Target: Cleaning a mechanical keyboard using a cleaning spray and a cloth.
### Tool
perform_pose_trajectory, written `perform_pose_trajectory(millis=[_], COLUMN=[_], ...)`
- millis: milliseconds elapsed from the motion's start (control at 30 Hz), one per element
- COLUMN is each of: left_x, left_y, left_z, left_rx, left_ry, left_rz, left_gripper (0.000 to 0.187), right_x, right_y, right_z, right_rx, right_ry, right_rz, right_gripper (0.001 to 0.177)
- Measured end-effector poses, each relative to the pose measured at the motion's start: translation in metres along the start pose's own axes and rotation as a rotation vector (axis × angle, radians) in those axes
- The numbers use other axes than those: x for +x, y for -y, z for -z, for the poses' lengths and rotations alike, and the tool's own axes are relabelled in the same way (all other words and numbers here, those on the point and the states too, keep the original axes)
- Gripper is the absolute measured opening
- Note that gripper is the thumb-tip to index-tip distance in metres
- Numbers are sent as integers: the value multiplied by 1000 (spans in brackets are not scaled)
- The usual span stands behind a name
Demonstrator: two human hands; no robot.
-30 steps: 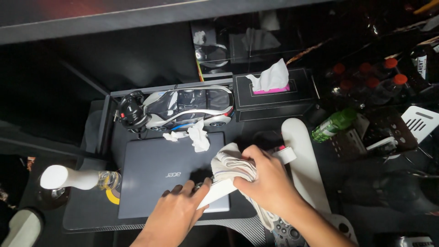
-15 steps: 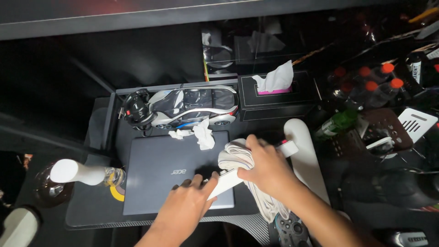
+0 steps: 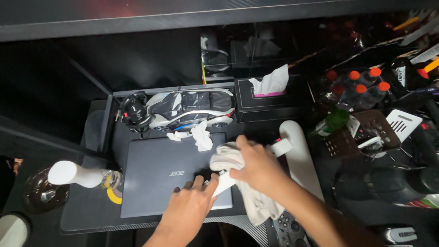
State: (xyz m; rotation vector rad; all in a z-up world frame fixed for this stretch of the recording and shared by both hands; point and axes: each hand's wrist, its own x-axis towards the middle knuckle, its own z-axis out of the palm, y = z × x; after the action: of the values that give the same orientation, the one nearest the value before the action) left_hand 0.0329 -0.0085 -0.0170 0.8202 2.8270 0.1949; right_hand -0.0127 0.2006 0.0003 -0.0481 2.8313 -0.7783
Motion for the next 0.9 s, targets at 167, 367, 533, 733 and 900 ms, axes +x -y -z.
perform_pose_trajectory(millis=[167,367,533,733,900], left_x=[0,1,-2,0,3], left_y=[1,0,-4,0,1], left_z=[-1,1,-1,-3,2], left_rx=[17,41,81,34,4], left_ry=[6,8,41,19,78], left_rz=[18,3,-33,-19,11], left_gripper=[55,57,59,58,52], right_x=[4,6,-3,-6,-6], right_y=[-5,-6,4,-27,-16], right_z=[1,1,-6,-1,-8], right_rx=[-12,78,0,167,168], right_ry=[-33,51,-27,-124,-83], right_rz=[-94,-81,-30,23,-14], right_gripper=[61,57,64,57,66])
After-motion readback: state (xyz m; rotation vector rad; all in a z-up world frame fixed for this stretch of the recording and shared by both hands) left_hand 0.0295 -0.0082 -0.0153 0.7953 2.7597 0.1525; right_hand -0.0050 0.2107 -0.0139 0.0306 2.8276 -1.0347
